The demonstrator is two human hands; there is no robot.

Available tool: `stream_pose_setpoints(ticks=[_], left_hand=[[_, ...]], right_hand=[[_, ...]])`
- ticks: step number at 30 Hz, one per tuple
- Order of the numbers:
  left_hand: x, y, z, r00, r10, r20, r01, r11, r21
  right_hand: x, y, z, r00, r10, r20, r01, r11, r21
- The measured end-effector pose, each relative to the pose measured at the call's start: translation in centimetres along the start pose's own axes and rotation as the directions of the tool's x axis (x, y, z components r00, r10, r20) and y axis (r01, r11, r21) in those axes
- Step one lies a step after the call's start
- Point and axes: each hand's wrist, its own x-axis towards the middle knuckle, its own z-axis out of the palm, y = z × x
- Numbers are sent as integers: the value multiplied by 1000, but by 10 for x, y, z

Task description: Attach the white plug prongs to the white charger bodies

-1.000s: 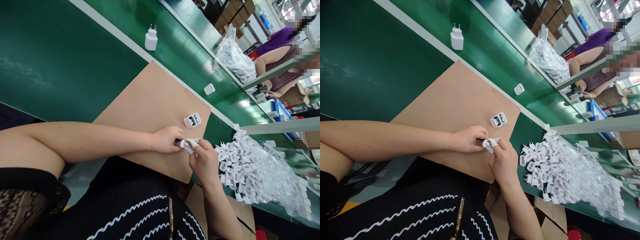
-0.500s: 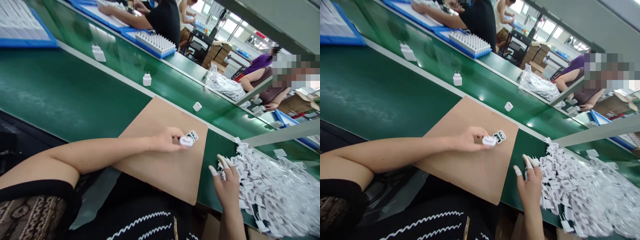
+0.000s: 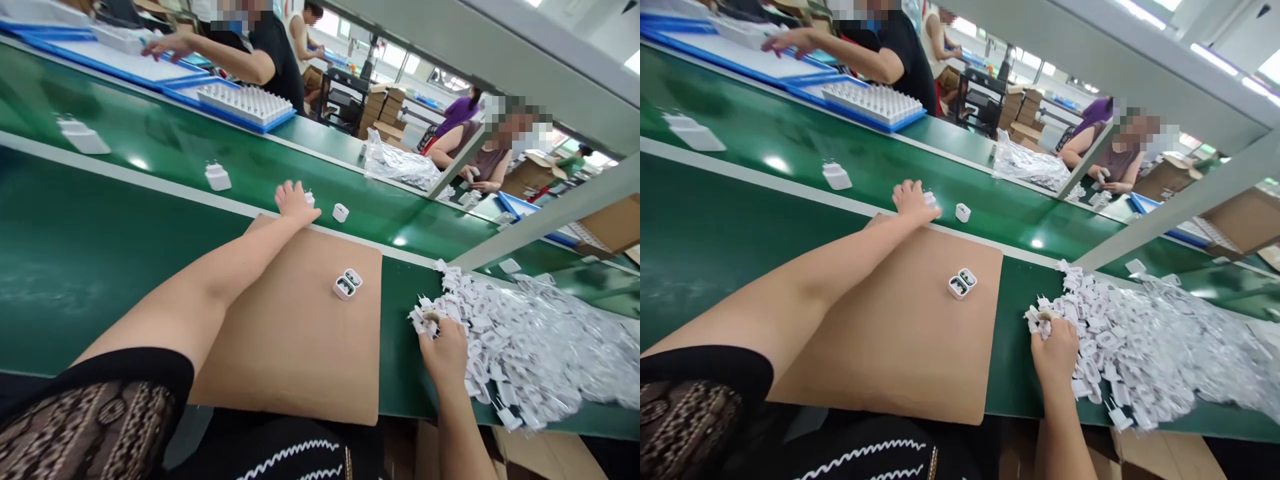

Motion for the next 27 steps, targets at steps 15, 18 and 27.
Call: stream_pose_setpoints(ticks=[15,18,27], left_hand=[[-17,32,-18,897,418,143,-411,908,-75],[-81,42,-59,849,527,44,-505,833,-224],[-250,26,-55,619,707,342,-530,697,-482]], right_hand=[[-13,-77,-42,789,103,606,-611,36,790],[-15,-78,-31,778,100,620,-621,-23,783],[-21,-95,-8,918,154,366,-396,406,823]])
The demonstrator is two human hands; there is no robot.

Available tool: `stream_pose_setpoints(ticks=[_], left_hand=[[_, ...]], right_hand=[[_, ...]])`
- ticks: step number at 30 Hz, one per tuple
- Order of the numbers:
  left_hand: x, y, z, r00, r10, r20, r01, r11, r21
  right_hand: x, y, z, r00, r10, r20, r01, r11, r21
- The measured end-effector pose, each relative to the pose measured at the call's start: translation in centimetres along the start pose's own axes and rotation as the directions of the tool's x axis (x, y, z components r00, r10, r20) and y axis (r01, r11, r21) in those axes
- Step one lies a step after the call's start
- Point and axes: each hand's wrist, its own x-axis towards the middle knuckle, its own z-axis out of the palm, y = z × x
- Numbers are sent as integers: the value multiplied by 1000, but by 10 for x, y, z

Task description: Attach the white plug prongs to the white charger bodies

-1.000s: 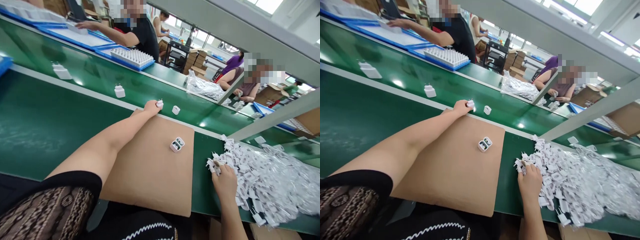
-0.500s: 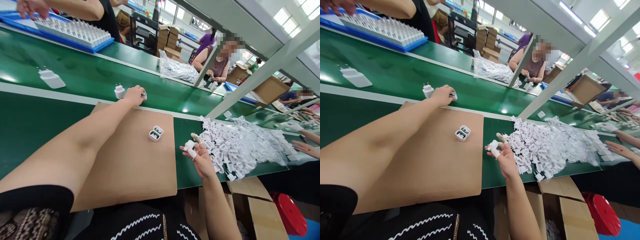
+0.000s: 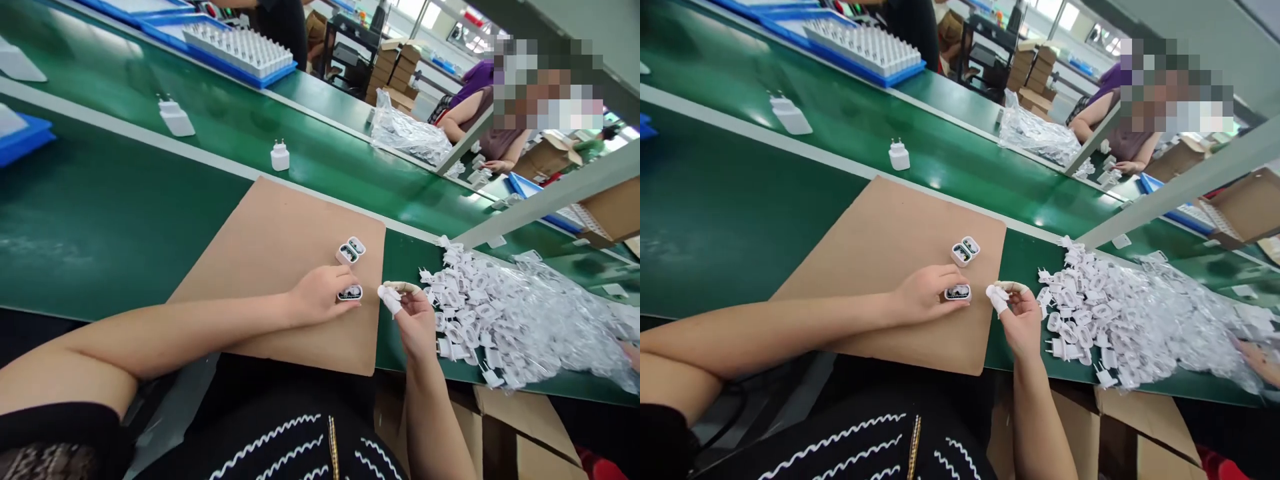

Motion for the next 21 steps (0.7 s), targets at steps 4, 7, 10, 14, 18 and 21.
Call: stream_pose_setpoints(ticks=[4,7,10,14,18,21], left_hand=[[-4,-13,13,998,-64,-1,63,995,-71],[-6,-18,12,998,-59,-6,57,981,-185],[-8,-21,13,999,-38,5,38,965,-259],[-7,-22,14,995,-101,3,96,933,-348],[-4,-22,12,983,-178,48,183,902,-392],[-2,-22,10,979,-192,69,203,893,-401]], right_hand=[[-13,-12,-2,988,-150,26,151,943,-296],[-20,-17,1,997,-39,63,46,992,-118],[-21,-16,14,998,27,64,-27,1000,8],[-18,-16,31,990,-105,99,124,970,-211],[-14,-28,30,921,-307,240,385,815,-432],[-12,-36,24,871,-325,369,476,745,-467]])
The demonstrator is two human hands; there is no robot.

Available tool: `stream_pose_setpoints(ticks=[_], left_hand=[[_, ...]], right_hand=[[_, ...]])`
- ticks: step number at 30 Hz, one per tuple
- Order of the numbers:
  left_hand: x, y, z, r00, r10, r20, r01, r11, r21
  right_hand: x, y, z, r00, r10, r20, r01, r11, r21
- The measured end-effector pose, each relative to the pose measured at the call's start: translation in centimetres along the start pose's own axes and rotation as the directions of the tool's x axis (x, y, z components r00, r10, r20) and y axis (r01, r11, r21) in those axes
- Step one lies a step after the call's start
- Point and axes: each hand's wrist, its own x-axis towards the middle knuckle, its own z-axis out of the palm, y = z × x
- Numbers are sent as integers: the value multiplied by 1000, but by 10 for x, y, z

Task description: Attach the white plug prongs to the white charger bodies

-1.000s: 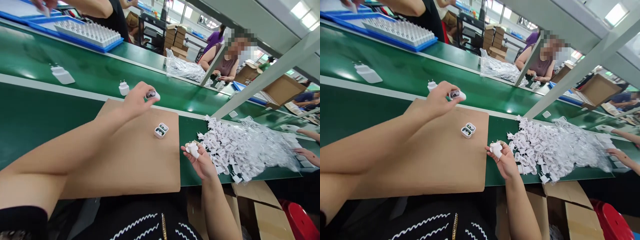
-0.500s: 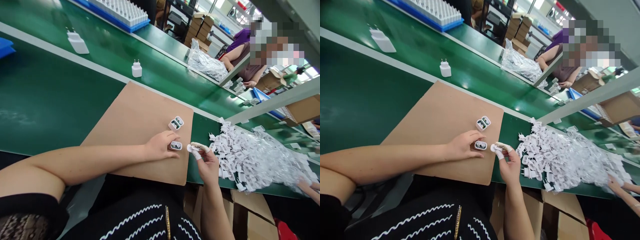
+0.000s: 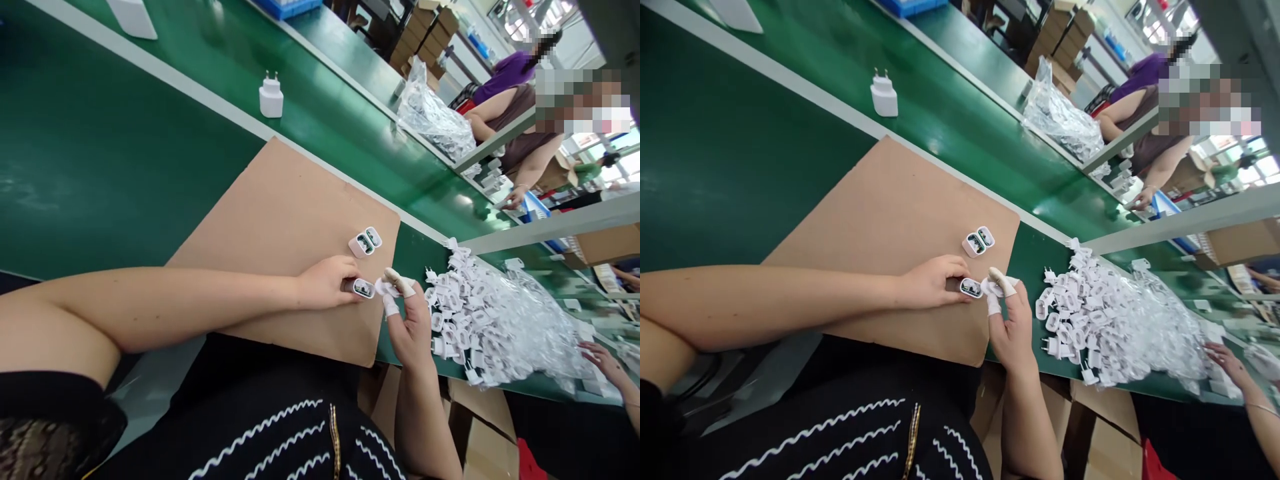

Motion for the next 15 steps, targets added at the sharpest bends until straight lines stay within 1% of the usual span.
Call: stream_pose_setpoints(ticks=[3,5,7,10,11,15], left_hand=[[1,-1,0,1000,8,10,-8,1000,3],[1,-3,0,1000,23,10,-23,1000,8],[1,-5,1,999,37,2,-37,999,11],[1,-7,2,999,50,-3,-49,999,16],[1,-7,2,999,51,-2,-51,999,16],[1,-8,2,998,63,-5,-63,998,3]], right_hand=[[2,2,1,996,-67,58,69,997,-30],[3,4,6,995,-78,66,81,996,-45],[4,7,11,997,-65,34,68,995,-70],[4,8,15,996,-58,-72,49,992,-116],[5,7,16,994,-62,-87,51,991,-125],[7,4,17,993,-112,-47,103,982,-156]])
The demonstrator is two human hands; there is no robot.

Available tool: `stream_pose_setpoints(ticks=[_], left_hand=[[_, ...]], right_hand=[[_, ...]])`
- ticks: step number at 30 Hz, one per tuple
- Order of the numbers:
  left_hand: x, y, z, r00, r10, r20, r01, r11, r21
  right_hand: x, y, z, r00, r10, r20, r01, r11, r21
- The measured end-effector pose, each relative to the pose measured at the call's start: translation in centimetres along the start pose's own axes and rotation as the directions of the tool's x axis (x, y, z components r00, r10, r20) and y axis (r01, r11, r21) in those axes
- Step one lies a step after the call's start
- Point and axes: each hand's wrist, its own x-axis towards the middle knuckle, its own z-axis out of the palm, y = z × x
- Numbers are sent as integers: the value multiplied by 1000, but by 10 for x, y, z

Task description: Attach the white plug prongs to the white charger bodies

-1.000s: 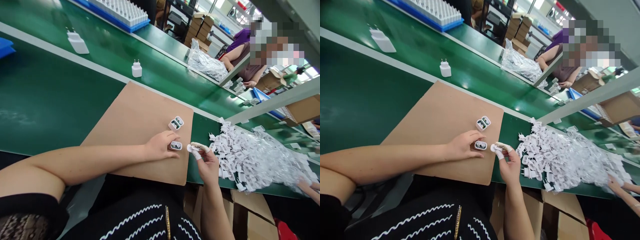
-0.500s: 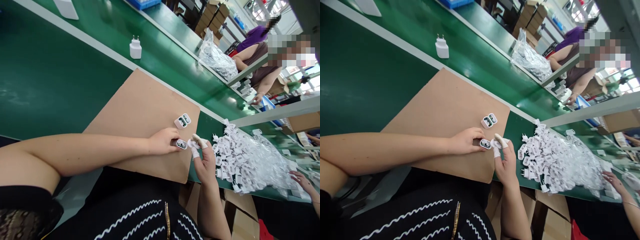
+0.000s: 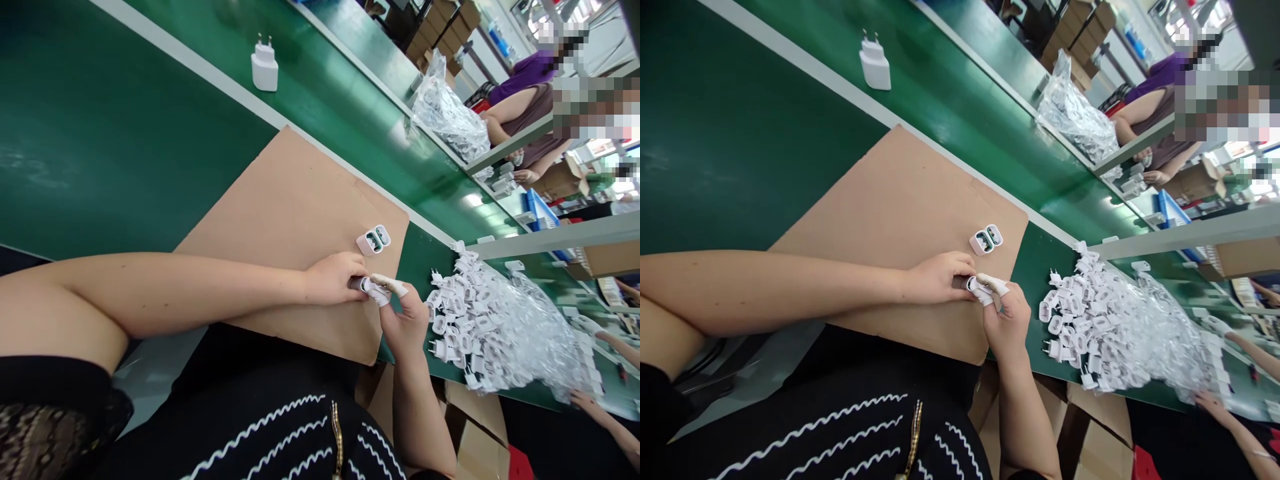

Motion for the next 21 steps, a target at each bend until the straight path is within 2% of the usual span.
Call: stream_pose_setpoints(ticks=[7,16,21], left_hand=[[1,-1,1,1000,3,-3,-3,1000,13],[0,-3,2,1000,23,-3,-23,1000,-8],[-1,0,1,1000,5,-8,-5,1000,-24]], right_hand=[[5,-3,2,989,-143,-39,141,989,-44],[9,0,0,982,-172,73,180,976,-122],[7,-1,3,994,-102,48,107,987,-120]])
